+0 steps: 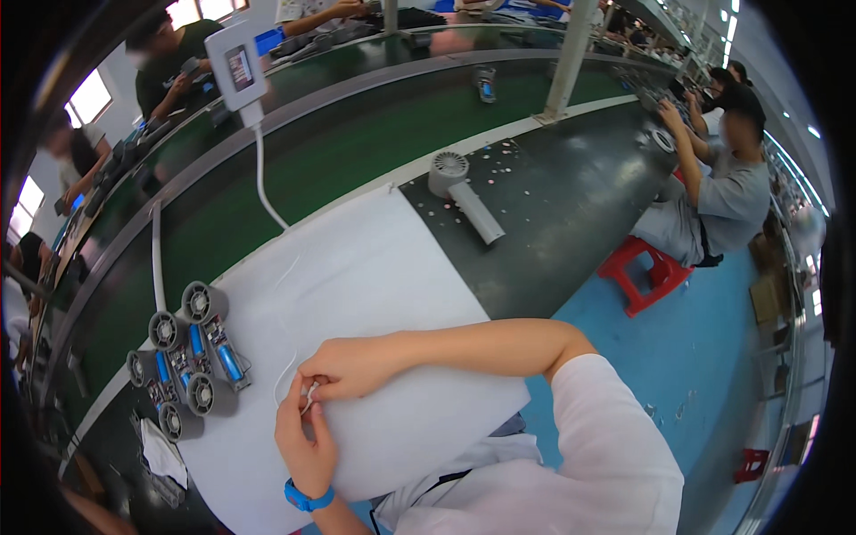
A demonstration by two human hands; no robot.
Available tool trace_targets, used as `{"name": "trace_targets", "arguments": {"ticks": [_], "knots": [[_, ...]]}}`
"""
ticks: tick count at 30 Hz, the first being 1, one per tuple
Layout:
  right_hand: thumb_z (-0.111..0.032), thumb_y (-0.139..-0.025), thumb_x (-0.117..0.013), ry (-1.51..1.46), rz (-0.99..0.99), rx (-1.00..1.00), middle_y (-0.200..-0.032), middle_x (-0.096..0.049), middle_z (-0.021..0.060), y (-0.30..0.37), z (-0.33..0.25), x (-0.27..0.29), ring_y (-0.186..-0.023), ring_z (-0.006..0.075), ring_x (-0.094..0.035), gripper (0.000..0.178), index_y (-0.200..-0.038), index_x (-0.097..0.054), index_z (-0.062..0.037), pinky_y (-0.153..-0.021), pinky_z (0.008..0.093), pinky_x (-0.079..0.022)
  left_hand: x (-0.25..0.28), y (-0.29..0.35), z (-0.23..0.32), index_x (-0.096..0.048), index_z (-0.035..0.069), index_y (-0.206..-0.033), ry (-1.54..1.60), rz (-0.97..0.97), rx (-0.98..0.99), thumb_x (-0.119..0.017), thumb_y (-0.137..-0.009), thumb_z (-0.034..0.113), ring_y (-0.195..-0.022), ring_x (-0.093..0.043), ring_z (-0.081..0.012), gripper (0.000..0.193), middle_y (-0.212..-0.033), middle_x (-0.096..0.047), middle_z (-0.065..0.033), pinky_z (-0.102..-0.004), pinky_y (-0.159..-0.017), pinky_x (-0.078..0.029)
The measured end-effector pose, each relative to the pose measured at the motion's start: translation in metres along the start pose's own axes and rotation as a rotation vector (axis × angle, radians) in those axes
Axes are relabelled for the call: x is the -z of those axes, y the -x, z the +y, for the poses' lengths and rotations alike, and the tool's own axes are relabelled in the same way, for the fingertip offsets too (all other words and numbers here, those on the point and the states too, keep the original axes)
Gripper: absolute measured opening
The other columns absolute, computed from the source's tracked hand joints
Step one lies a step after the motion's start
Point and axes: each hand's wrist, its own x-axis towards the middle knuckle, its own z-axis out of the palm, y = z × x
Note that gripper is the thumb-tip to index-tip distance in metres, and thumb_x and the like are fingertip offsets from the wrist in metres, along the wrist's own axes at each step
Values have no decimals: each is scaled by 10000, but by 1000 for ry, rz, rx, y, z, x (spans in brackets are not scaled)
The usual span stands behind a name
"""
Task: Assemble and test small handheld electric fans at an assembly station.
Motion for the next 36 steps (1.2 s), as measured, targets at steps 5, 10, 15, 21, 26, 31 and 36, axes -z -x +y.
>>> {"name": "trace_targets", "arguments": {"ticks": [5,10,15,21,26,31,36], "knots": [[-112,-859,-549,15,56,162,-642,-606,104,0,7,-2,-465,183,-591,151,-872,-568,38,-478,306,-469,-2,-1,2,-526,1,-1287,-6,-12,1,-516,-859,-24,-743,-536,-213,429,-844,-559,-107,-294,-654,-448],[-104,-852,-551,-39,12,32,-628,-609,97,6,-12,3,-468,181,-598,135,-847,-570,29,-480,304,-471,-3,1,0,-523,0,-1295,0,10,9,-512,-868,-14,-749,-531,-199,428,-859,-561,-106,-290,-658,-443],[-102,-845,-555,-38,22,23,-634,-616,100,6,-11,1,-474,185,-606,127,-829,-569,22,-478,308,-473,-3,2,-1,-526,-7,-1290,4,15,9,-516,-878,-4,-753,-529,-194,412,-867,-565,-100,-291,-656,-442],[-92,-835,-552,-23,36,51,-640,-617,106,5,-9,-1,-467,193,-607,119,-828,-560,26,-467,307,-474,-3,2,1,-517,-10,-1293,-5,20,17,-507,-887,7,-738,-509,-170,407,-826,-546,-81,-277,-665,-430],[-96,-838,-547,13,62,95,-659,-623,116,2,0,-4,-465,195,-608,127,-840,-547,32,-468,309,-480,-4,3,-2,-509,-14,-1296,-31,34,7,-493,-900,20,-706,-486,-149,398,-770,-526,-60,-269,-668,-421],[-99,-838,-548,72,78,143,-654,-626,123,-5,9,-8,-473,199,-612,131,-852,-546,32,-481,317,-486,-3,3,1,-538,3,-1283,-17,50,30,-534,-879,3,-723,-538,-188,404,-834,-562,-99,-290,-653,-458],[-134,-838,-561,69,86,162,-634,-619,129,1,1,0,-494,220,-616,162,-821,-571,26,-516,343,-488,-3,-3,5,-551,5,-1268,-29,37,44,-534,-877,-2,-728,-556,-186,391,-828,-576,-99,-289,-653,-466]]}}
